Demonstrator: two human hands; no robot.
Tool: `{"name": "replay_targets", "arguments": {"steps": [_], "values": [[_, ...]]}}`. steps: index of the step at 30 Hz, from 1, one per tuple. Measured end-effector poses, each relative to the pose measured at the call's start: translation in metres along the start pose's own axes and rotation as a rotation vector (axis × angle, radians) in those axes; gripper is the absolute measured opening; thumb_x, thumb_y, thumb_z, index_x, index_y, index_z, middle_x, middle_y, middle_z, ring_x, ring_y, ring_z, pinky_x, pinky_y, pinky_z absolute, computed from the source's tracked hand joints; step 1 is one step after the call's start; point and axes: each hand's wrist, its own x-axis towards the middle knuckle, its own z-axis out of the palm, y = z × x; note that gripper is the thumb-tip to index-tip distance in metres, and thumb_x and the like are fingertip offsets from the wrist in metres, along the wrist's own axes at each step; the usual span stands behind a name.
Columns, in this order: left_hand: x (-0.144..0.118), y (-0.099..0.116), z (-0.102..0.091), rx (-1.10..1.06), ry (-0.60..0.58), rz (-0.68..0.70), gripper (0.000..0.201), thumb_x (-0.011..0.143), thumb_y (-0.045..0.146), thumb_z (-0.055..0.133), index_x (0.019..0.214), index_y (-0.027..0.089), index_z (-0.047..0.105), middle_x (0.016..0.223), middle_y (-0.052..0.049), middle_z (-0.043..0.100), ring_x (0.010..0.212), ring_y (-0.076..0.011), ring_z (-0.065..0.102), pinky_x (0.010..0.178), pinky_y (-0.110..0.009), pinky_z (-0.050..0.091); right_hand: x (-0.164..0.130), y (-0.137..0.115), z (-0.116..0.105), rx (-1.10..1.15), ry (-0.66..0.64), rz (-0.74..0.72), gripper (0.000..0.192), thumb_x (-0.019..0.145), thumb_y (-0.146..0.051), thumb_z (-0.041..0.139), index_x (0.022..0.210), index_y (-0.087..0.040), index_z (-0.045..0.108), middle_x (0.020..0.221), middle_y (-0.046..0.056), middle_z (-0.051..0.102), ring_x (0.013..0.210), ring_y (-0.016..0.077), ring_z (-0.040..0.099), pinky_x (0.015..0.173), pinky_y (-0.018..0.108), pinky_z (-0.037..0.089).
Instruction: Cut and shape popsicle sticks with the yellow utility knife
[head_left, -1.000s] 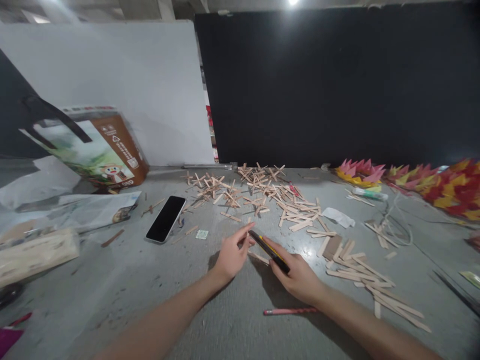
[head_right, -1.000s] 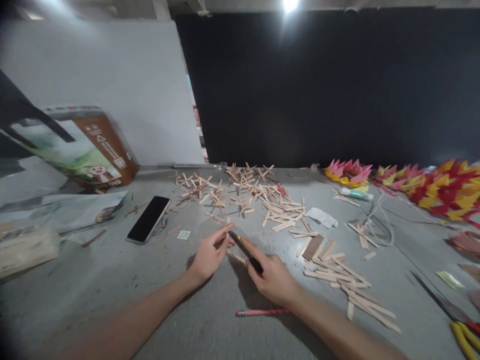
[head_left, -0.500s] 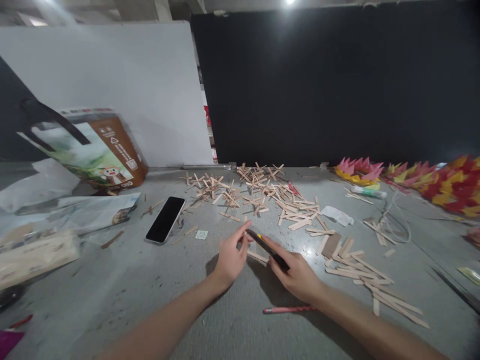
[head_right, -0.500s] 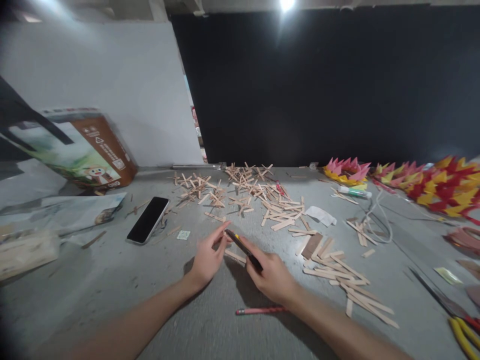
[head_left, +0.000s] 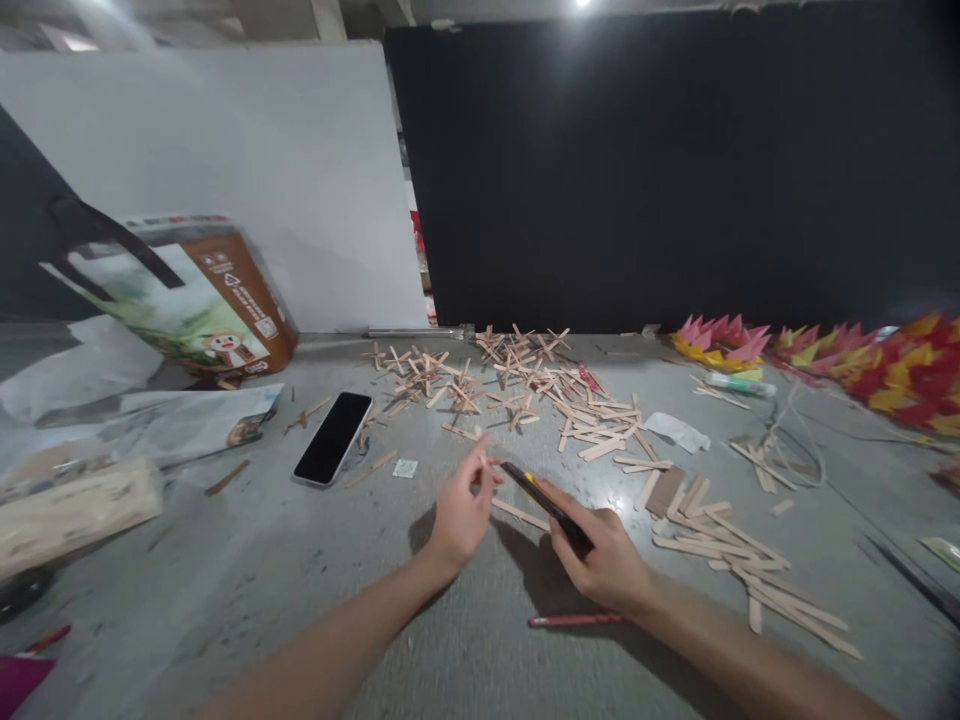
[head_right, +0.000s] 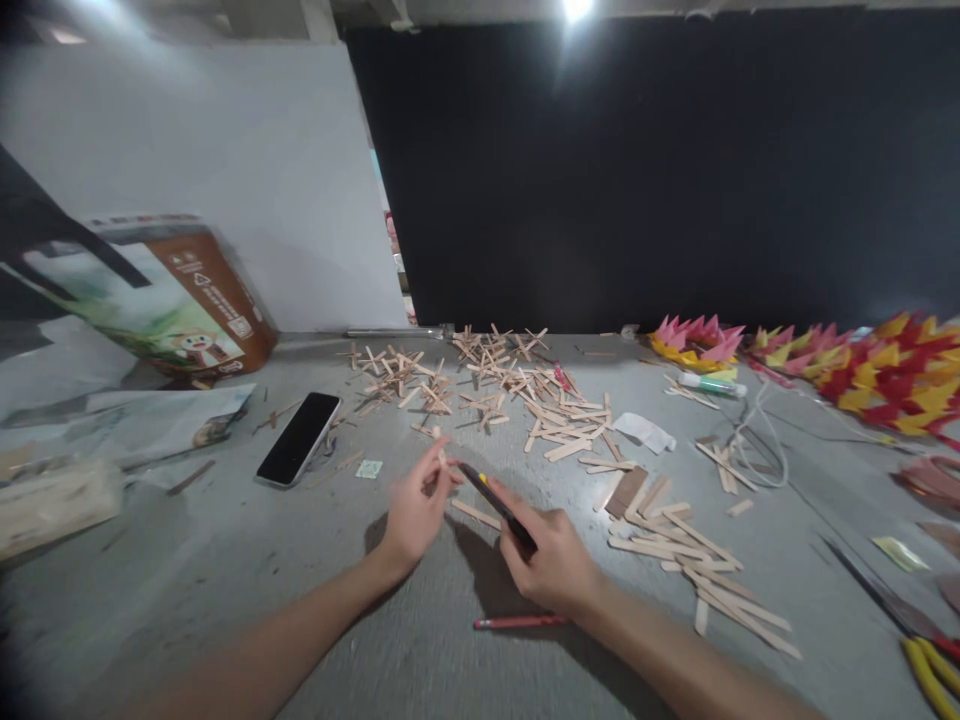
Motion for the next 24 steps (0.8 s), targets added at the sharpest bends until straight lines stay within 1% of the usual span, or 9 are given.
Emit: {"name": "replay_targets", "arguments": {"steps": [2, 4, 6, 8, 12, 15, 18, 21, 24], "values": [[0.004, -0.004, -0.001, -0.02, 0.061, -0.054, 0.057, 0.106, 0.047, 0.052, 0.156, 0.02, 0.049, 0.111, -0.011, 0.079, 0.089, -0.0194, 0.079, 0.088, -0.035, 0.063, -0.002, 0.0, 0.0, -0.035, 0.01, 0.001, 0.056, 0.104, -0.03, 0.047, 0.16, -0.023, 0.05, 0.092, 0.008, 0.083, 0.049, 0.0169, 0.065, 0.062, 0.03, 0.06], [0.005, -0.004, -0.002, -0.051, -0.008, -0.018, 0.057, 0.107, 0.046, 0.049, 0.158, 0.02, 0.045, 0.106, -0.009, 0.079, 0.1, -0.0204, 0.078, 0.092, -0.035, 0.062, -0.002, 0.0, 0.0, -0.027, 0.01, 0.004, 0.055, 0.105, -0.03, 0.047, 0.159, -0.022, 0.051, 0.089, 0.007, 0.083, 0.048, 0.017, 0.064, 0.061, 0.03, 0.06], [0.003, 0.0, -0.001, -0.072, -0.149, 0.014, 0.059, 0.107, 0.046, 0.05, 0.16, 0.021, 0.042, 0.097, -0.006, 0.079, 0.1, -0.0201, 0.077, 0.094, -0.035, 0.061, -0.001, -0.001, -0.001, 0.02, 0.008, 0.008, 0.055, 0.104, -0.03, 0.048, 0.159, -0.023, 0.051, 0.101, 0.008, 0.084, 0.048, 0.0158, 0.065, 0.059, 0.029, 0.059], [0.001, 0.007, 0.0, -0.121, -0.231, 0.009, 0.064, 0.106, 0.048, 0.053, 0.162, 0.02, 0.037, 0.092, -0.005, 0.078, 0.091, -0.0192, 0.077, 0.09, -0.034, 0.061, 0.0, 0.0, -0.001, 0.071, 0.01, 0.021, 0.055, 0.105, -0.029, 0.048, 0.159, -0.024, 0.049, 0.115, 0.009, 0.082, 0.05, 0.0146, 0.066, 0.059, 0.028, 0.06], [0.004, 0.016, -0.001, -0.354, -0.256, -0.111, 0.089, 0.097, 0.054, 0.067, 0.164, 0.019, 0.02, 0.097, -0.007, 0.078, 0.08, -0.0194, 0.077, 0.08, -0.033, 0.061, 0.003, 0.001, -0.001, 0.123, 0.008, 0.068, 0.056, 0.105, -0.03, 0.048, 0.161, -0.026, 0.046, 0.126, 0.01, 0.078, 0.067, 0.0181, 0.075, 0.07, 0.03, 0.064], [0.009, 0.017, -0.001, -0.44, -0.285, -0.179, 0.081, 0.092, 0.055, 0.074, 0.151, 0.019, 0.032, 0.094, -0.006, 0.079, 0.078, -0.0194, 0.077, 0.078, -0.032, 0.059, 0.004, 0.002, -0.001, 0.131, -0.012, 0.092, 0.058, 0.104, -0.03, 0.049, 0.162, -0.026, 0.045, 0.121, 0.01, 0.08, 0.078, 0.0216, 0.078, 0.077, 0.031, 0.065], [0.011, 0.013, -0.001, -0.45, -0.327, -0.191, 0.059, 0.092, 0.056, 0.074, 0.129, 0.019, 0.045, 0.084, -0.004, 0.079, 0.077, -0.0192, 0.077, 0.08, -0.031, 0.058, 0.004, 0.003, 0.0, 0.122, -0.041, 0.105, 0.058, 0.105, -0.03, 0.049, 0.162, -0.025, 0.045, 0.111, 0.009, 0.082, 0.068, 0.0188, 0.075, 0.072, 0.029, 0.064], [0.011, 0.01, 0.0, -0.471, -0.322, -0.186, 0.053, 0.091, 0.057, 0.075, 0.118, 0.019, 0.049, 0.085, -0.005, 0.08, 0.078, -0.0199, 0.078, 0.081, -0.033, 0.059, 0.004, 0.003, 0.001, 0.106, -0.048, 0.107, 0.058, 0.105, -0.029, 0.049, 0.162, -0.025, 0.045, 0.108, 0.007, 0.082, 0.058, 0.015, 0.071, 0.065, 0.026, 0.063], [0.01, 0.009, 0.0, -0.478, -0.305, -0.19, 0.051, 0.09, 0.057, 0.076, 0.114, 0.019, 0.05, 0.084, -0.005, 0.08, 0.079, -0.021, 0.079, 0.082, -0.034, 0.059, 0.005, 0.003, 0.001, 0.071, -0.018, 0.077, 0.059, 0.103, -0.027, 0.051, 0.161, -0.025, 0.046, 0.114, 0.009, 0.082, 0.065, 0.0163, 0.075, 0.069, 0.026, 0.064]]}}
